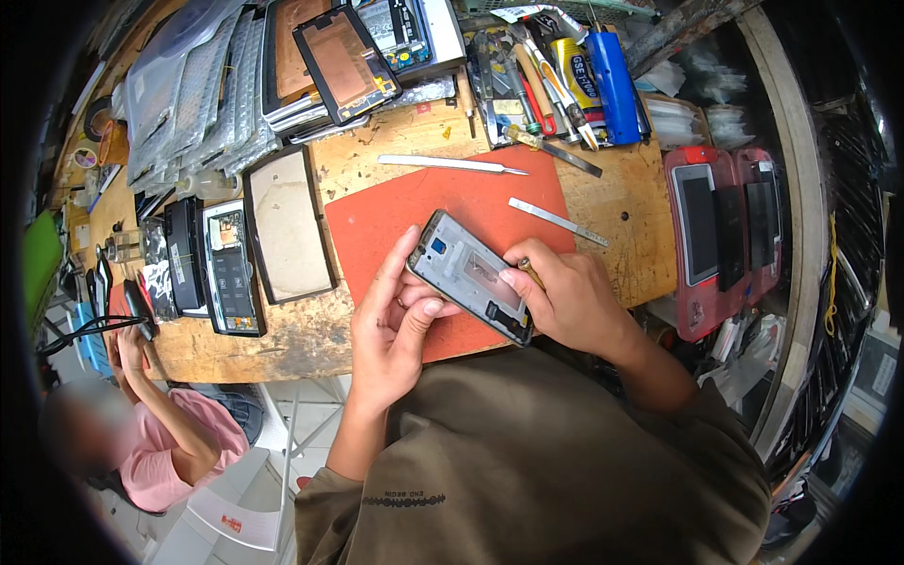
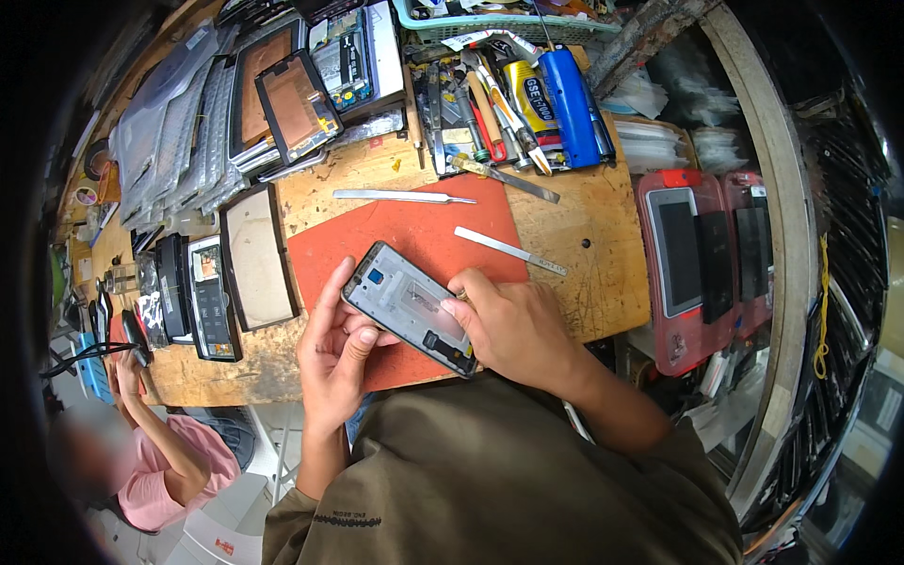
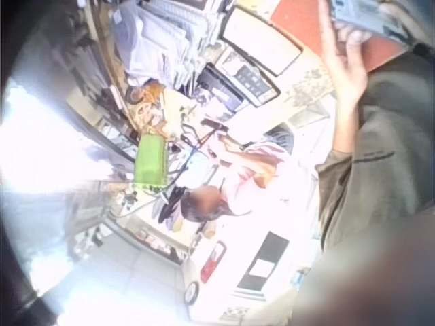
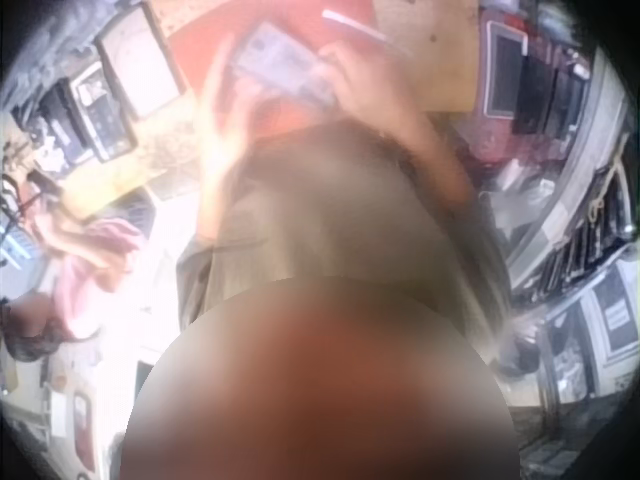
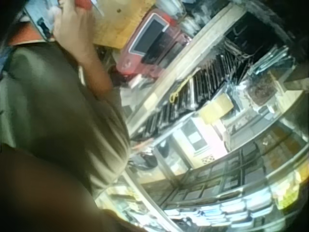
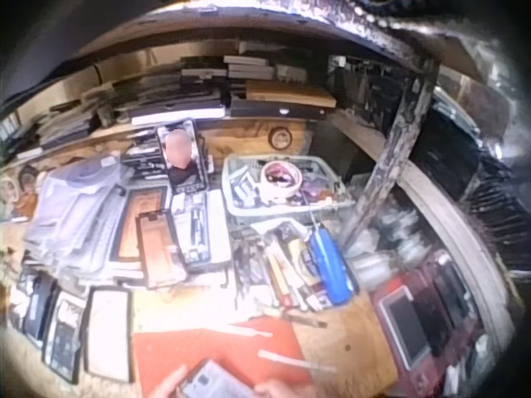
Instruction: The person works on a disassembled smartphone on a red mat, using a metal spudger to pry and adjust internal components. They apply adhesive from a tube along the phone's frame and handle small parts and tools throughout the clip.
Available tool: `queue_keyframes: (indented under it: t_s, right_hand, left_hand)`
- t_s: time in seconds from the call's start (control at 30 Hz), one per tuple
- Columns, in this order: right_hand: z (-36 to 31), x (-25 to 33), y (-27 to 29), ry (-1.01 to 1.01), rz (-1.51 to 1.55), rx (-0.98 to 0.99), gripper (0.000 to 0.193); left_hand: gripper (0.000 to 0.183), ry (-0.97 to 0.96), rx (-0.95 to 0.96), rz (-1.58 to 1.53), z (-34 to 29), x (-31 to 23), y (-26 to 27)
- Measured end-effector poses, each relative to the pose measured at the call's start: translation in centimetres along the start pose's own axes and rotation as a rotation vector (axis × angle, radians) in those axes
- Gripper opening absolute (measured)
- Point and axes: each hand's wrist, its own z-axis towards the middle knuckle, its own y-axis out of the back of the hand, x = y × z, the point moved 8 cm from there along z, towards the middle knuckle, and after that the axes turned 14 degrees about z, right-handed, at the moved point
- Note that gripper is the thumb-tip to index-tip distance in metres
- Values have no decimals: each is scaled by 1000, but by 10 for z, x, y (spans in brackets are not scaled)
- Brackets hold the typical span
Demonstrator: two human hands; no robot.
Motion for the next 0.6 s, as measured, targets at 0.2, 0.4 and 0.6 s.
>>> queue_keyframes:
  t_s: [0.2,0.4,0.6]
  right_hand:
    - [0,4,-6,8,-79,-21,14]
    - [-4,7,-10,77,-120,-87,17]
    - [-6,9,-11,139,-102,-158,19]
  left_hand:
    - [65,-80,-4,126,3,3,5]
    - [64,-75,45,132,7,8,9]
    - [63,-86,45,145,5,5,11]
